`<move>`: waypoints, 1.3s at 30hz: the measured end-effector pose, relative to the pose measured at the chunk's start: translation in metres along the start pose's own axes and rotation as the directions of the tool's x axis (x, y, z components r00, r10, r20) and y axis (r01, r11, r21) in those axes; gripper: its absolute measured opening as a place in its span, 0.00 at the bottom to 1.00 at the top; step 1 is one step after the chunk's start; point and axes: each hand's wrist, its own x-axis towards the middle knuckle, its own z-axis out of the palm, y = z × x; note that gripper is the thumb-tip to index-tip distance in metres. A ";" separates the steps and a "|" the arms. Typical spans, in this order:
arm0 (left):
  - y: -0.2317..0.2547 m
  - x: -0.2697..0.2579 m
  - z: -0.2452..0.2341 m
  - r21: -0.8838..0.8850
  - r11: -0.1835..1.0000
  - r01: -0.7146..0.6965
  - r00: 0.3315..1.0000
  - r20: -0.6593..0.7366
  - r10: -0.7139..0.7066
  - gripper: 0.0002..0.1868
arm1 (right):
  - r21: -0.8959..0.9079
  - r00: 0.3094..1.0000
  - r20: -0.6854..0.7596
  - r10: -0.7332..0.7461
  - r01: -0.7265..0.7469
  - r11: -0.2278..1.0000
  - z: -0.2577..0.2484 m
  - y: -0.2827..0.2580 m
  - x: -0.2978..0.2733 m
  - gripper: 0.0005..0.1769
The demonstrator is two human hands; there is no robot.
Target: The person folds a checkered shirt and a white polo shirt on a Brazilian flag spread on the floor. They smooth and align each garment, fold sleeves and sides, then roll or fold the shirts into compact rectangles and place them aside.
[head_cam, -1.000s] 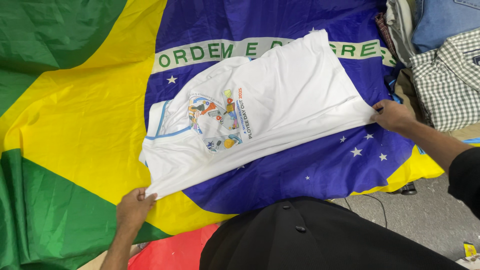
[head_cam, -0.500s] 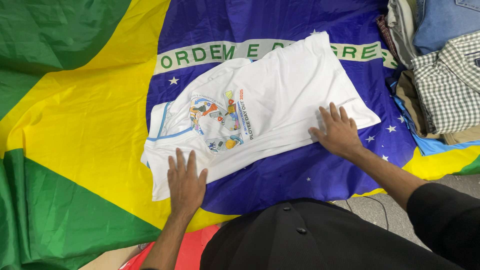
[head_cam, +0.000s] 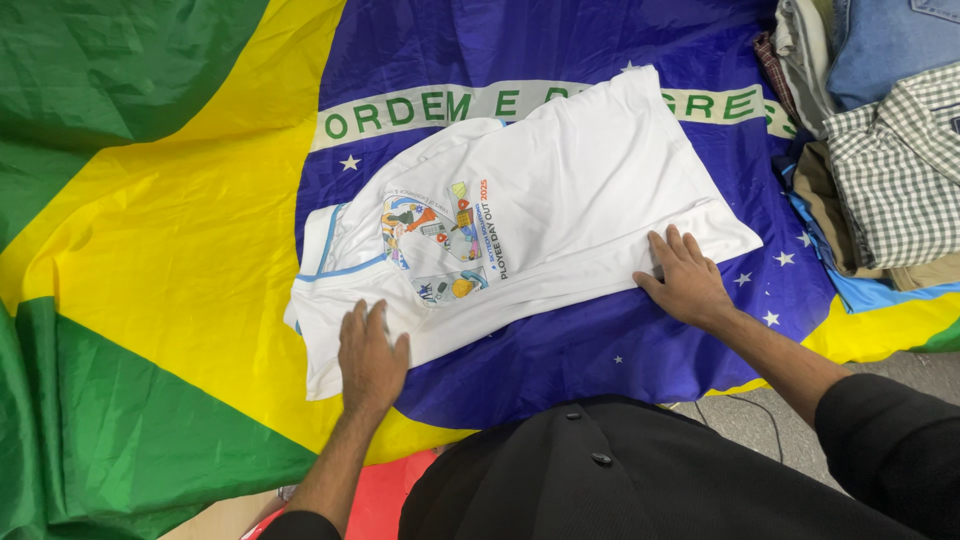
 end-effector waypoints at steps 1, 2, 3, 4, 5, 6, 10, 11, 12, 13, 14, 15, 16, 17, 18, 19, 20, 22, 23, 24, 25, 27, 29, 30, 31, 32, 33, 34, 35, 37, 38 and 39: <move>-0.002 0.006 -0.004 -0.011 1.000 -0.013 0.998 -0.054 0.012 0.36 | 0.009 1.000 0.001 -0.002 0.002 1.000 -0.001 0.001 0.001 0.46; -0.004 0.013 -0.007 -0.023 0.999 -0.025 0.994 -0.106 0.023 0.35 | 0.003 1.000 0.005 0.000 0.000 1.000 -0.001 0.001 0.001 0.46; -0.006 0.022 -0.009 -0.020 1.000 0.015 0.993 -0.114 -0.017 0.35 | -0.002 1.000 0.009 0.001 -0.001 1.000 -0.002 0.001 0.002 0.46; -0.009 0.031 -0.011 -0.018 0.998 0.056 0.991 -0.122 -0.058 0.36 | -0.009 1.000 0.014 0.003 -0.003 1.000 -0.003 0.001 0.002 0.47; -0.012 0.041 -0.013 -0.017 0.995 0.097 0.987 -0.130 -0.098 0.36 | 0.002 1.000 0.021 0.005 -0.005 1.000 -0.004 0.001 0.003 0.47; -0.015 0.051 -0.015 0.005 0.995 0.095 0.987 -0.131 -0.094 0.37 | 0.012 1.000 0.028 0.008 -0.008 1.000 -0.005 0.002 0.002 0.47; -0.028 0.097 -0.033 0.154 0.972 0.175 0.984 -0.039 -0.171 0.41 | 0.020 0.998 0.057 0.025 -0.026 0.999 -0.007 -0.001 0.003 0.47; -0.030 0.106 -0.039 0.209 0.955 0.211 0.976 0.004 -0.217 0.42 | 0.021 0.998 0.061 0.019 -0.021 1.000 -0.008 -0.001 0.003 0.47; -0.032 0.114 -0.045 0.229 0.934 0.276 0.953 0.064 -0.297 0.43 | 0.023 0.998 0.063 0.017 -0.018 1.000 -0.009 -0.001 0.002 0.48; -0.034 0.121 -0.051 0.254 0.907 0.337 0.919 0.123 -0.375 0.44 | 0.026 0.998 0.066 0.015 -0.016 1.000 -0.010 -0.001 0.002 0.48; -0.037 0.126 -0.055 0.284 0.875 0.392 0.875 0.177 -0.450 0.45 | 0.029 0.998 0.068 0.016 -0.018 0.999 -0.011 0.000 0.002 0.48; -0.041 0.128 -0.058 0.246 0.869 0.430 0.859 0.184 -0.477 0.46 | 0.031 0.997 0.070 0.017 -0.019 0.999 -0.011 0.000 0.002 0.48; -0.046 0.129 -0.059 0.210 0.859 0.468 0.841 0.193 -0.505 0.46 | 0.035 0.997 0.074 0.017 -0.019 0.999 -0.011 0.000 0.003 0.48; -0.052 0.130 -0.059 0.173 0.845 0.505 0.822 0.202 -0.533 0.47 | 0.032 0.996 0.080 0.023 -0.026 0.999 -0.011 0.000 0.003 0.48; -0.060 0.130 -0.056 0.114 0.843 0.525 0.826 0.169 -0.537 0.46 | 0.024 0.996 0.088 0.025 -0.028 0.999 -0.012 0.001 0.004 0.48; -0.070 0.130 -0.052 0.054 0.839 0.541 0.829 0.136 -0.543 0.45 | 0.017 0.995 0.096 0.028 -0.029 0.999 -0.011 0.002 0.004 0.48; -0.083 0.130 -0.048 -0.011 0.830 0.558 0.826 0.102 -0.554 0.45 | 0.017 0.996 0.086 0.011 -0.013 1.000 -0.011 0.003 0.005 0.48; -0.108 0.132 -0.041 -0.167 0.773 0.612 0.791 0.134 -0.597 0.37 | 0.015 0.998 0.067 -0.022 0.021 1.000 -0.010 0.005 0.006 0.48; -0.119 0.134 -0.037 -0.244 0.735 0.633 0.774 0.153 -0.615 0.35 | 0.017 0.997 0.069 -0.028 0.027 0.999 -0.010 0.006 0.007 0.48; -0.129 0.135 -0.036 -0.291 0.689 0.664 0.744 0.172 -0.645 0.34 | 0.020 0.997 0.072 -0.034 0.033 0.999 -0.010 0.008 0.008 0.48; -0.137 0.136 -0.036 -0.336 0.638 0.693 0.714 0.194 -0.673 0.33 | 0.023 0.996 0.074 -0.041 0.039 0.999 -0.010 0.009 0.008 0.47; -0.145 0.130 -0.038 -0.390 0.575 0.720 0.684 0.257 -0.682 0.31 | 0.015 0.996 0.077 -0.041 0.040 0.999 -0.010 0.009 0.009 0.48; -0.144 0.120 -0.047 -0.413 0.558 0.720 0.690 0.333 -0.643 0.28 | 0.013 0.996 0.080 -0.039 0.038 0.999 -0.011 0.008 0.010 0.48; -0.140 0.113 -0.052 -0.349 0.667 0.658 0.747 0.194 -0.636 0.29 | 0.017 0.996 0.082 -0.035 0.034 0.999 -0.011 0.007 0.010 0.48; -0.133 0.104 -0.055 -0.264 0.761 0.593 0.797 0.056 -0.601 0.30 | 0.021 0.996 0.084 -0.031 0.029 0.999 -0.011 0.007 0.010 0.48; -0.124 0.097 -0.057 -0.163 0.835 0.525 0.837 -0.078 -0.542 0.31 | 0.024 0.996 0.083 -0.032 0.030 0.999 -0.012 0.006 0.011 0.48; -0.116 0.094 -0.060 -0.110 0.839 0.533 0.843 -0.018 -0.538 0.30 | 0.028 0.996 0.082 -0.033 0.031 0.999 -0.013 0.006 0.011 0.48; -0.107 0.093 -0.063 -0.055 0.843 0.535 0.845 0.044 -0.534 0.30 | 0.033 0.996 0.082 -0.032 0.030 0.999 -0.014 0.005 0.011 0.48; -0.101 0.092 -0.065 0.000 0.846 0.533 0.841 0.106 -0.530 0.29 | 0.034 0.996 0.087 -0.026 0.023 0.999 -0.014 0.004 0.011 0.48; -0.093 0.090 -0.065 0.016 0.800 0.600 0.795 0.101 -0.598 0.26 | 0.037 0.995 0.095 -0.008 0.004 0.999 -0.016 0.002 0.012 0.48; -0.091 0.092 -0.065 0.024 0.777 0.629 0.772 0.099 -0.628 0.25 | 0.039 0.995 0.096 -0.007 0.003 0.999 -0.017 0.002 0.012 0.48; -0.091 0.095 -0.064 0.012 0.784 0.620 0.780 0.098 -0.618 0.24 | 0.040 0.995 0.097 -0.006 0.002 0.999 -0.019 0.002 0.013 0.48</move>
